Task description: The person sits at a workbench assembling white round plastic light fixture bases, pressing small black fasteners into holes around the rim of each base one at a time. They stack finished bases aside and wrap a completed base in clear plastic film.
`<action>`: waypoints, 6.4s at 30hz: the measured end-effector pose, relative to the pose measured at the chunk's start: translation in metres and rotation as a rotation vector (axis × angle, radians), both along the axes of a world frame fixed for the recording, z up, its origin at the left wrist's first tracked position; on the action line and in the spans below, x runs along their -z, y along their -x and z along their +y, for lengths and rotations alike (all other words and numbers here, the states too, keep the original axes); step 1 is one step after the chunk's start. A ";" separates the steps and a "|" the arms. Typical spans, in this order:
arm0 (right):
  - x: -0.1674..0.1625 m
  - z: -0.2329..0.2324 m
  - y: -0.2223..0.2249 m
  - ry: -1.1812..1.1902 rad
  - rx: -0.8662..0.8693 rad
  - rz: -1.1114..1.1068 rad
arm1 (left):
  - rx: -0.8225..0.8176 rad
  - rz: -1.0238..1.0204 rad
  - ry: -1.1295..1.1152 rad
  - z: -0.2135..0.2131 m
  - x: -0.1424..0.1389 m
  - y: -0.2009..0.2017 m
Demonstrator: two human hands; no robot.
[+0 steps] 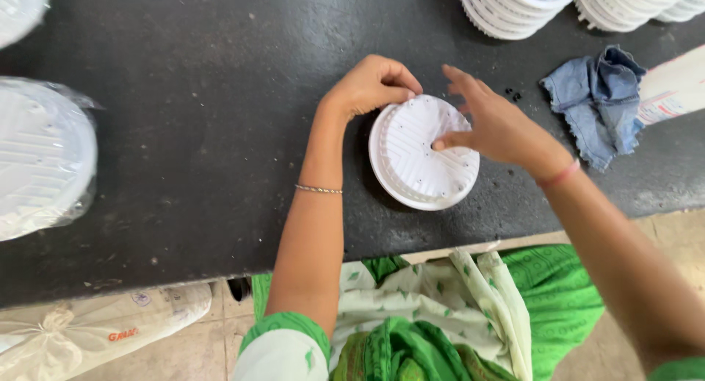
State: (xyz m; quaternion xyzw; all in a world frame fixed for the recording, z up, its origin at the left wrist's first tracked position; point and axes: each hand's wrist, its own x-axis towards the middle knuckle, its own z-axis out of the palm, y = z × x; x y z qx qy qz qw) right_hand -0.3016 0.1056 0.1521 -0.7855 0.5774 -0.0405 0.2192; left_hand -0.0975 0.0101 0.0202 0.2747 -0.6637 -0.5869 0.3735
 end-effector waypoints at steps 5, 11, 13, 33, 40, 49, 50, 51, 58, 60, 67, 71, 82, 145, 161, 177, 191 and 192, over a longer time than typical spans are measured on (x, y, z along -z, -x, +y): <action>0.014 0.052 0.014 0.309 0.072 -0.222 | 0.060 0.041 -0.079 -0.004 0.001 0.001; 0.023 0.081 0.029 0.520 -0.044 -0.097 | 0.057 -0.038 -0.109 -0.011 -0.009 0.017; 0.025 0.077 0.032 0.529 -0.060 -0.076 | 0.047 -0.044 -0.105 -0.012 -0.010 0.021; 0.042 0.087 0.076 0.391 0.285 -0.462 | 0.025 -0.123 -0.113 -0.013 -0.015 0.023; 0.079 0.139 0.090 -0.057 0.738 -1.110 | 0.059 -0.080 -0.109 -0.014 -0.017 0.011; 0.095 0.156 0.096 -0.359 0.833 -1.660 | -0.134 -0.389 0.297 0.011 -0.033 0.053; 0.099 0.159 0.101 -0.368 0.856 -1.689 | -0.179 -0.345 0.305 0.011 -0.033 0.056; 0.103 0.162 0.106 -0.380 0.878 -1.717 | -0.225 -0.301 0.312 0.010 -0.032 0.056; 0.106 0.149 0.143 -0.255 0.898 -1.709 | -0.591 -0.072 0.158 -0.010 -0.019 0.042; 0.079 0.125 0.154 -0.008 0.975 -1.552 | -0.657 -0.035 0.171 -0.013 -0.015 0.039; -0.011 -0.017 0.148 0.801 0.316 -0.549 | -0.766 -0.051 0.219 -0.020 -0.018 0.022; -0.005 -0.108 0.133 1.002 0.072 -0.039 | -0.803 -0.058 0.251 -0.022 -0.021 0.011; 0.041 -0.195 0.136 0.890 0.018 0.061 | -0.819 -0.010 0.226 -0.040 -0.032 -0.006; 0.107 0.113 0.090 0.455 0.768 -0.677 | 0.125 0.157 -0.406 -0.016 -0.003 0.077; 0.120 0.048 0.146 0.689 0.600 -0.257 | 0.084 0.073 -0.297 -0.022 -0.005 0.087; 0.132 0.059 0.146 0.756 0.504 -0.214 | 0.123 0.163 -0.291 -0.026 0.017 0.090; 0.100 0.144 0.076 0.182 0.723 -0.944 | 0.224 0.295 -0.096 -0.038 0.041 0.103; 0.098 0.147 0.072 0.190 0.698 -0.937 | 0.192 0.272 -0.069 -0.038 0.041 0.104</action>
